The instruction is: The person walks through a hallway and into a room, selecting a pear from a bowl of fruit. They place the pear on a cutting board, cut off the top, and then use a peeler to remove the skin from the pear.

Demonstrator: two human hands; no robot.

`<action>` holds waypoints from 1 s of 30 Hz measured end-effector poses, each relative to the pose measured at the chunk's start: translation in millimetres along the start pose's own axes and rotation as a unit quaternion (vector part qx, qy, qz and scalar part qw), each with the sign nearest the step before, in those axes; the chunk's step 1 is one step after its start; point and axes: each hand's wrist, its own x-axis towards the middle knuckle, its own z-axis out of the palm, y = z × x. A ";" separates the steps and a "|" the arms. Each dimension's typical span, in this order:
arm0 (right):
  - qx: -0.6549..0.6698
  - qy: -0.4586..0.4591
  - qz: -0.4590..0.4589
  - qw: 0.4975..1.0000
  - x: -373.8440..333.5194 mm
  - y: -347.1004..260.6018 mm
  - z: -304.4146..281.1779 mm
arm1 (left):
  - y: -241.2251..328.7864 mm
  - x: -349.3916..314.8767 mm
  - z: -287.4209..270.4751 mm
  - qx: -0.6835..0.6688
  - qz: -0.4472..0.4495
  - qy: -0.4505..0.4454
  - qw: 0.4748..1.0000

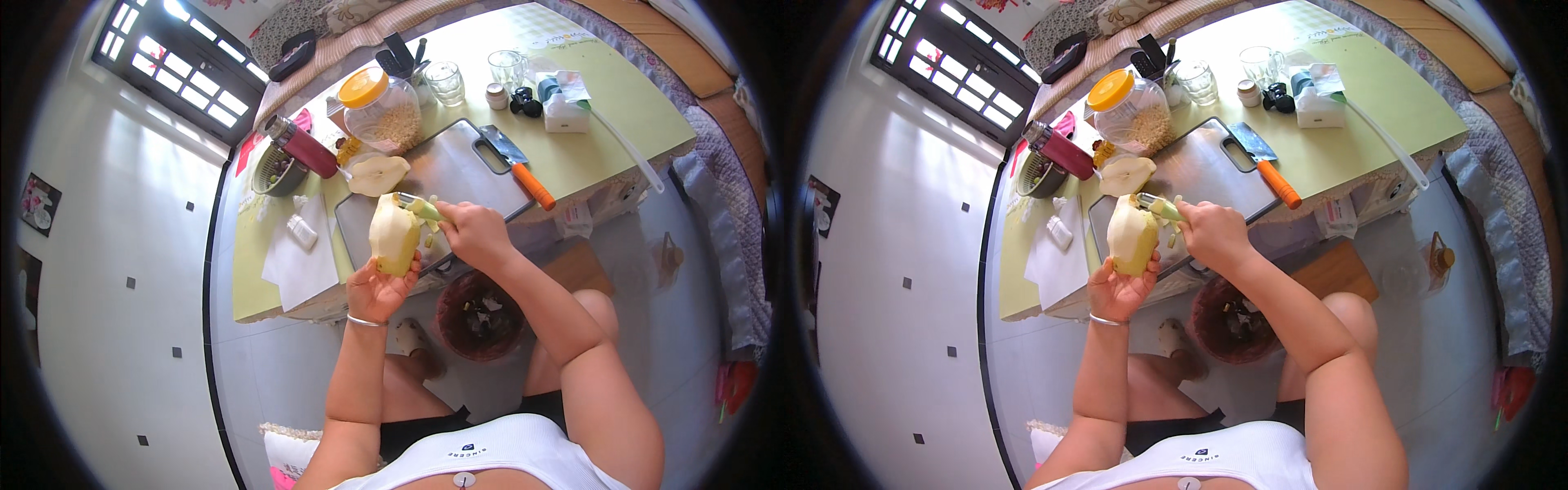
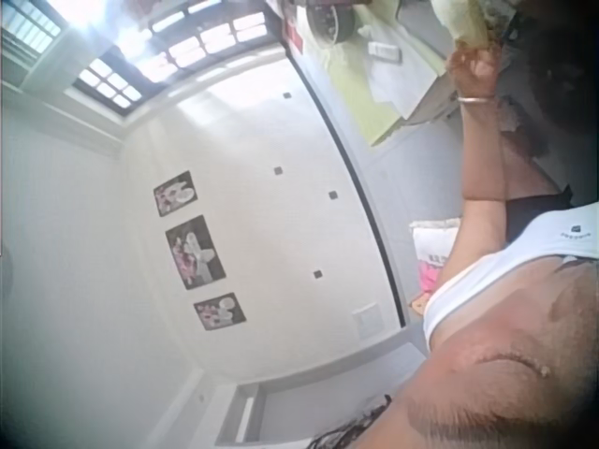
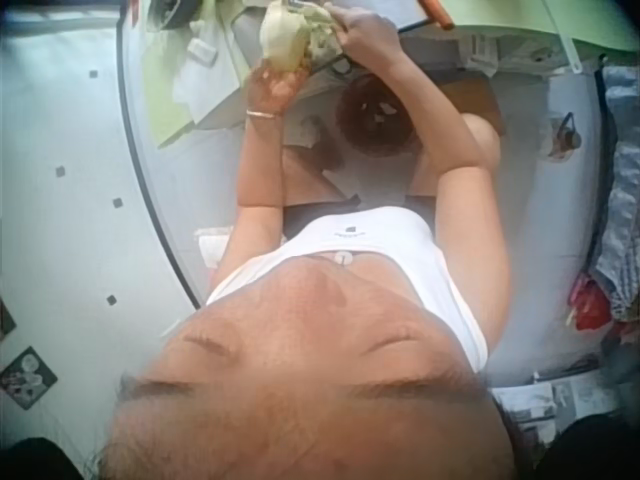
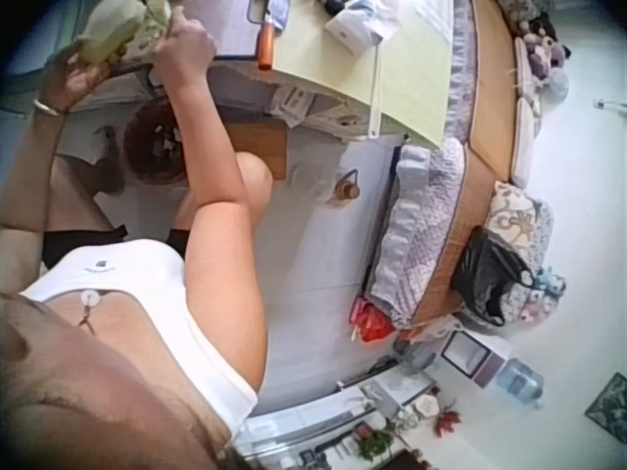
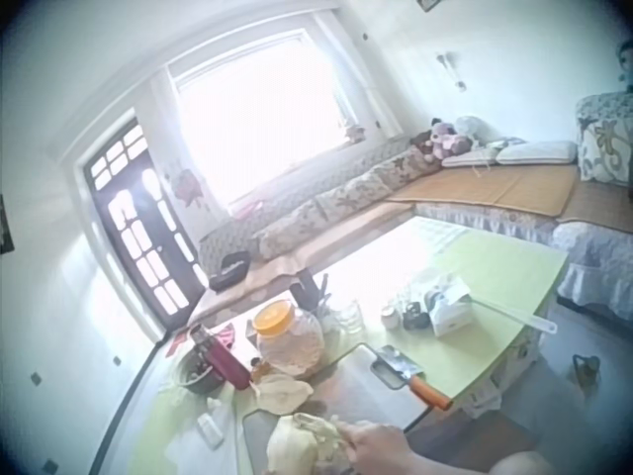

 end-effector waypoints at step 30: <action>-0.052 0.064 -0.053 0.995 4.9 19.7 -33.6 | 12.6 -39.1 81.7 0.387 0.081 -0.267 0.879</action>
